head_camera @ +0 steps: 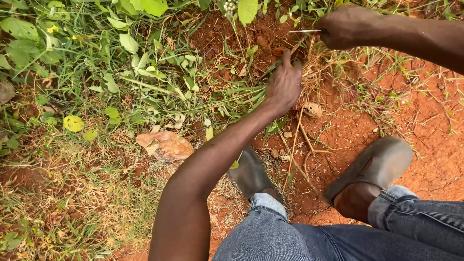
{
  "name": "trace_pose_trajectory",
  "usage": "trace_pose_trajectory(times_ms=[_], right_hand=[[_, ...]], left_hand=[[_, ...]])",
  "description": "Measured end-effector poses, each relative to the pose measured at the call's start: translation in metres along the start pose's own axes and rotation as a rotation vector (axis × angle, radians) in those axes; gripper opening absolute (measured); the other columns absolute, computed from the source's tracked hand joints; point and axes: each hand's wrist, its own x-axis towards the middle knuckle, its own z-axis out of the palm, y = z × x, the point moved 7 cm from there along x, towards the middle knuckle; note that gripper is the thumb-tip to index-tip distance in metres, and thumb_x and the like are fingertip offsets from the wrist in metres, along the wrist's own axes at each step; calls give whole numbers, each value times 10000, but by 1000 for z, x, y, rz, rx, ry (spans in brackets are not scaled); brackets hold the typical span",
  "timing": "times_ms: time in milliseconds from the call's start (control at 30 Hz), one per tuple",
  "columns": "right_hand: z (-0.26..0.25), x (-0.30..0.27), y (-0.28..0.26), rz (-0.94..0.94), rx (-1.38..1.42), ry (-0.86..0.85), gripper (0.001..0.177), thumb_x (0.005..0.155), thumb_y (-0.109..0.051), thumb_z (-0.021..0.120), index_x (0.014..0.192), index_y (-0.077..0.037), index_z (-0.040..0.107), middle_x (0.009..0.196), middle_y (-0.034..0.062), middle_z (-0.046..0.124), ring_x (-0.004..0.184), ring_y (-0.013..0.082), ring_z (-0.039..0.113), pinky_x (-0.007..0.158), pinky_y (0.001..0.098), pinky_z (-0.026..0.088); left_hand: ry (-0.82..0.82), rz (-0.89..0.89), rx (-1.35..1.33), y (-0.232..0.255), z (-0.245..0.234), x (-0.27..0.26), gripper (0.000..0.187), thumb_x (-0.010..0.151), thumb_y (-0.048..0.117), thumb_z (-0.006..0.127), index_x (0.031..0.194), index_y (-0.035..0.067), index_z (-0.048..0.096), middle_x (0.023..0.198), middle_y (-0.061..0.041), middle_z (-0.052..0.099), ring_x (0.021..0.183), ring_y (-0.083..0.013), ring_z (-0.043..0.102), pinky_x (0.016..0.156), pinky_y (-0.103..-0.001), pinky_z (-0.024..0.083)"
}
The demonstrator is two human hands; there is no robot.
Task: The person pulls plants and weeds from the soil by hand and with small scissors.
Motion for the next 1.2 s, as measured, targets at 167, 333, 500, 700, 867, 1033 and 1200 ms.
trace_pose_trajectory(times_ms=[167,333,500,700,867,1033,1200], right_hand=[[-9,-3,-16,-224,1,105,317,1123,-255,462,1163,-97,734,711,110,709,599,220,667,545,397,602],[18,2,-11,-172,109,-79,333,1066,-241,500,1339,-144,663,818,106,741,624,218,710,580,397,611],[94,24,49,-123,155,-95,459,1052,-203,489,1504,-232,556,827,111,730,647,235,656,566,395,605],[47,-22,13,46,225,-92,378,1107,-125,473,1479,-137,537,871,246,727,610,277,627,523,427,573],[30,-45,-2,3,528,243,475,937,-9,533,1400,-102,586,819,189,712,529,265,625,472,428,546],[44,-50,-1,74,390,229,285,1001,-71,563,1277,-5,582,775,217,694,519,290,623,510,444,554],[57,-60,19,-59,331,155,224,1128,-206,451,1231,-58,583,770,166,675,540,290,651,512,507,571]], left_hand=[[55,70,10,-1,9,1,334,979,-65,483,1289,-76,609,981,-147,564,701,-174,620,422,-293,542],[36,264,-149,-8,9,-1,585,807,-185,487,1367,-34,563,1009,-121,547,679,-177,599,475,-294,563],[-77,347,-70,-23,15,15,548,850,-33,621,1391,27,556,839,-103,615,710,-205,584,563,-359,555],[221,74,-607,-55,-14,45,547,938,151,736,1390,-3,468,1208,-190,653,814,-104,682,556,-250,611],[250,-418,-837,-106,15,89,588,967,48,512,1503,-37,285,995,-170,755,593,-176,715,397,-290,467],[280,-401,-768,-95,15,128,498,945,82,619,1389,-66,452,904,-137,764,616,-157,703,445,-265,523],[238,-469,-785,-99,37,175,501,924,87,637,1387,-60,513,887,-133,814,600,-210,625,478,-338,476]])
